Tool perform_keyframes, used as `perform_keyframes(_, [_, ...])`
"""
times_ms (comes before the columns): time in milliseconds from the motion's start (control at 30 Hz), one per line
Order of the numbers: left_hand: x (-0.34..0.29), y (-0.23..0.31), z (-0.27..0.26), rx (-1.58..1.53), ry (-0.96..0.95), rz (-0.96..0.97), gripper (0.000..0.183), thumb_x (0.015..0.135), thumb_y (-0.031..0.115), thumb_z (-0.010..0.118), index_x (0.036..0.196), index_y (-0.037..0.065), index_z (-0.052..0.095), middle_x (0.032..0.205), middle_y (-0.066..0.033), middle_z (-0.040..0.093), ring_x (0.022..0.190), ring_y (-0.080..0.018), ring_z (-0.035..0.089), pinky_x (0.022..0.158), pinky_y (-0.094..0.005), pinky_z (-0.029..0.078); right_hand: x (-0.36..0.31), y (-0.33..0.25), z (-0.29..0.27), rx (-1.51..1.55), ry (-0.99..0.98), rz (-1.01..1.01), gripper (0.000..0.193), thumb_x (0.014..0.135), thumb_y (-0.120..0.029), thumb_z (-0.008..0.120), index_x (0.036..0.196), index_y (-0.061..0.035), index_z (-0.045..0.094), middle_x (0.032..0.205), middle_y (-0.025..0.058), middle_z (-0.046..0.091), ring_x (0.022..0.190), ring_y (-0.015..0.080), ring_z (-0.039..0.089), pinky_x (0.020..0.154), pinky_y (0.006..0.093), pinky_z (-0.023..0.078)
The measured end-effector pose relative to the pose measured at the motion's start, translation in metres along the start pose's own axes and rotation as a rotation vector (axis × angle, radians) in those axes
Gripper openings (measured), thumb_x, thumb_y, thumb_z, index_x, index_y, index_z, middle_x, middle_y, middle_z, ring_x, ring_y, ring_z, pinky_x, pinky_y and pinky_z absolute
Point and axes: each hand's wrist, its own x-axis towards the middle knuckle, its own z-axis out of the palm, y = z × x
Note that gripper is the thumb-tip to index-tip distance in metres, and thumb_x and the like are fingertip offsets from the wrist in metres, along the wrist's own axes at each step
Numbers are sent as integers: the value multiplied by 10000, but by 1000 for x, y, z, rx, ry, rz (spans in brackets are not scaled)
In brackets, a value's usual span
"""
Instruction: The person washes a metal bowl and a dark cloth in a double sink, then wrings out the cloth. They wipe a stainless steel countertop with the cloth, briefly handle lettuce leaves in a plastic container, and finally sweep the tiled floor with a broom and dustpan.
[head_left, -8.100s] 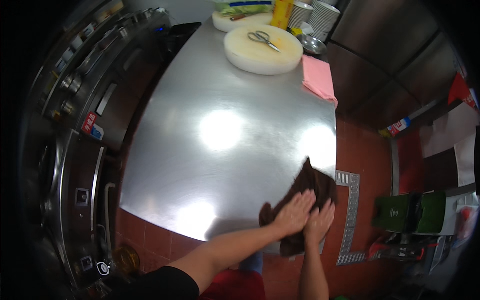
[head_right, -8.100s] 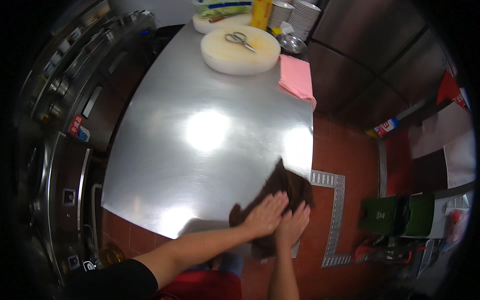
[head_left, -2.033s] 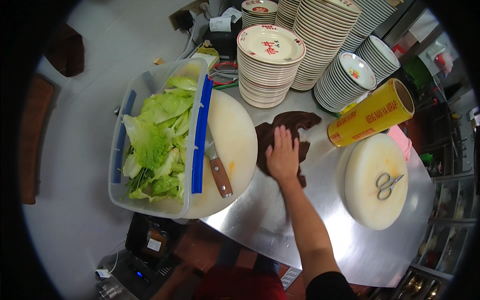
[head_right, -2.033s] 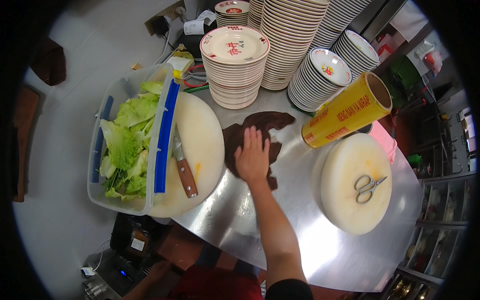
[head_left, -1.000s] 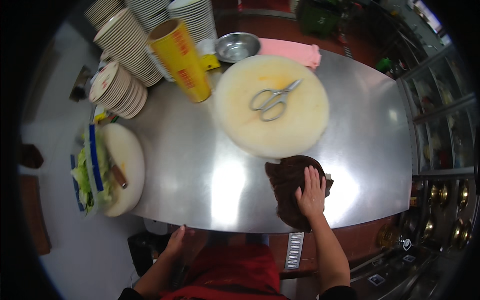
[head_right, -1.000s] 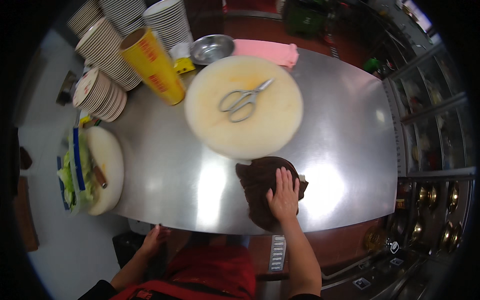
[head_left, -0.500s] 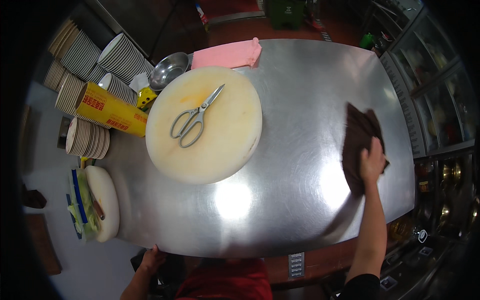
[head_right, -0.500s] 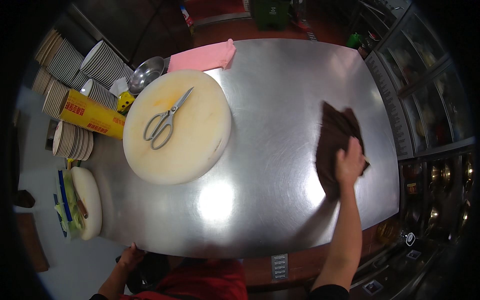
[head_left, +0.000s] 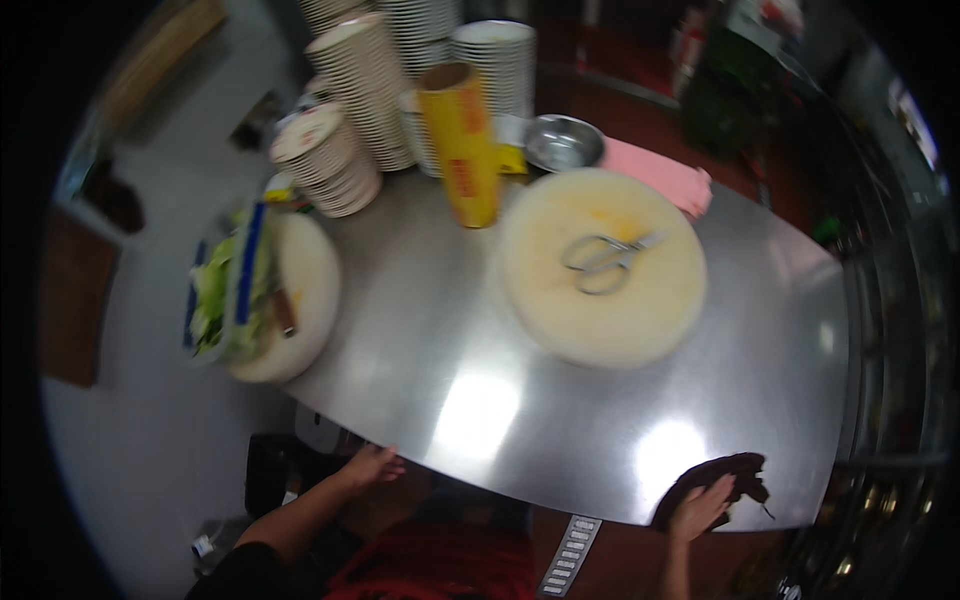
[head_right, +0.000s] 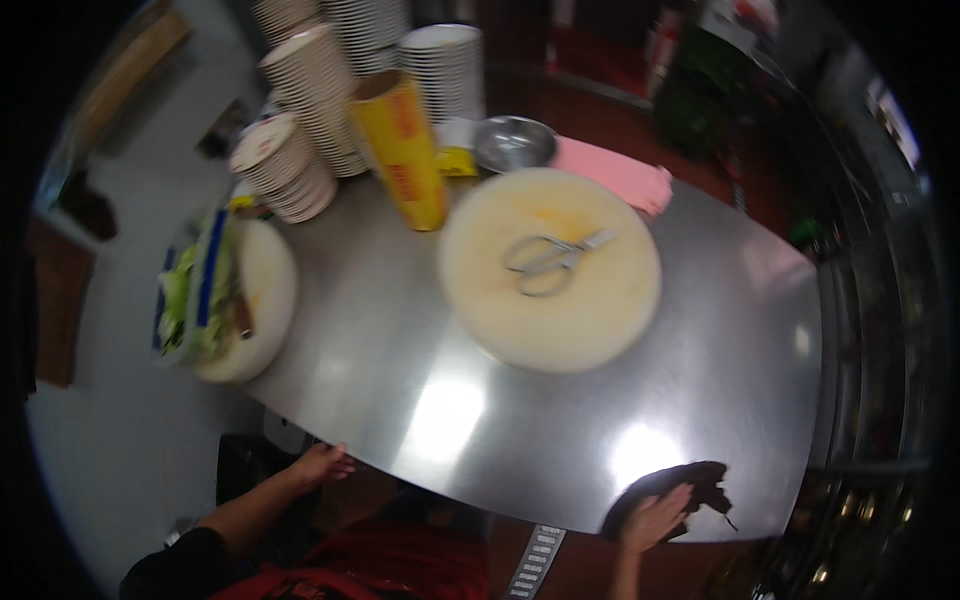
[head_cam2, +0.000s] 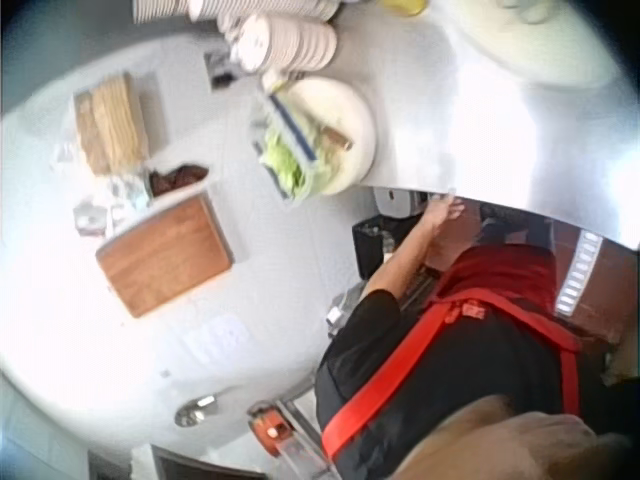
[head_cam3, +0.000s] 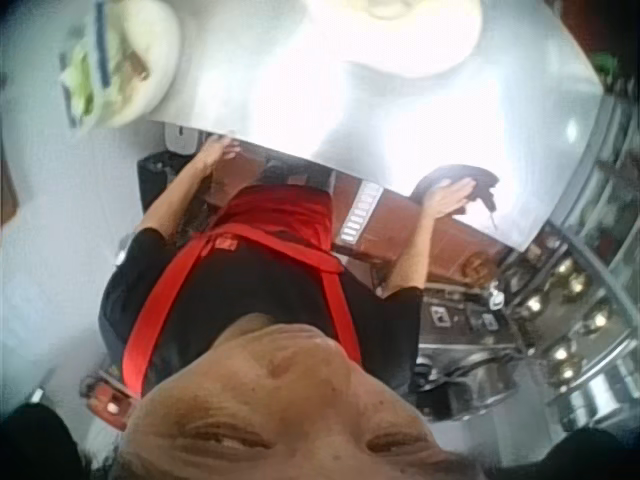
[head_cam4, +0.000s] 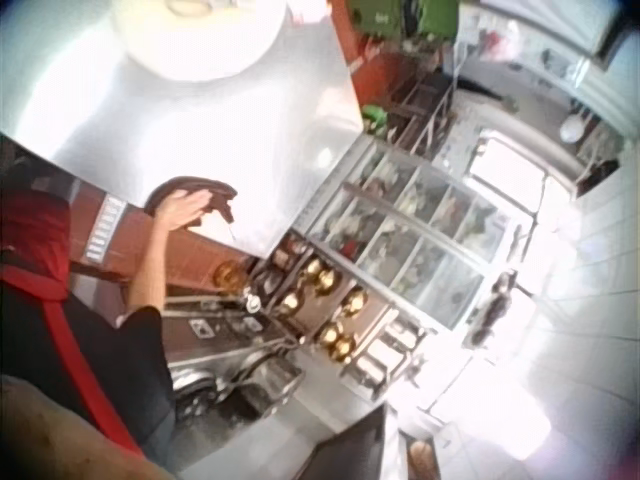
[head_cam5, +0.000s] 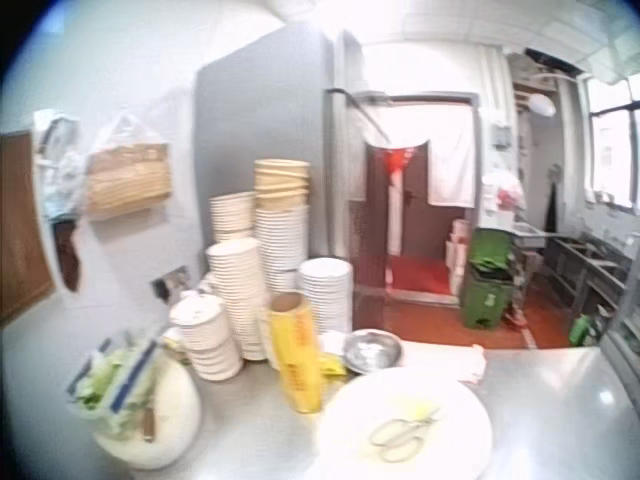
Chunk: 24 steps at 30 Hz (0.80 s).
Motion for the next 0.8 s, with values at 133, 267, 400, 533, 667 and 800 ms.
perform_keyframes(133, [-15,-38,-28,191,-164,219,315,938,224,515,1175,18,520,1044,-95,606,948,-169,589,834,-303,478,-56,-181,-60,149,-168,-160,663,834,-227,495,1410,-5,254,1467,169,261,1358,316,238,1102,457,180])
perform_keyframes(267, [-56,-102,-88,106,-36,187,274,920,212,544,1109,16,575,1012,-80,623,955,-149,578,845,-298,465,-80,-359,-112,390,-215,-491,640,836,-201,536,1396,-15,287,1464,162,270,1355,296,247,1101,469,170])
perform_keyframes(400, [-72,-203,-151,160,340,270,222,889,183,582,1020,4,599,932,-88,636,874,-156,599,769,-295,487,-94,-515,-118,483,-83,-715,626,858,-280,497,1385,-3,303,1452,162,298,1346,304,270,1097,487,182])
perform_keyframes(533, [-81,-278,-184,-48,418,158,190,908,163,561,1010,4,587,892,-75,623,803,-149,600,711,-288,499,-169,-594,-148,470,-175,-869,637,878,-326,441,1386,27,288,1469,181,253,1370,322,206,1107,493,130])
perform_keyframes(667, [-74,-291,-177,-179,357,82,192,906,151,555,1024,1,578,865,-74,623,765,-157,605,685,-292,498,-223,-592,-165,463,-309,-968,655,876,-348,441,1375,50,294,1473,208,219,1373,352,178,1105,509,107])
perform_keyframes(800, [-50,-250,-163,-48,299,150,207,870,147,589,1003,-10,606,882,-94,639,803,-153,605,701,-293,495,-222,-564,-163,433,-315,-1259,630,877,-342,473,1375,11,316,1463,191,245,1356,333,223,1091,511,156])
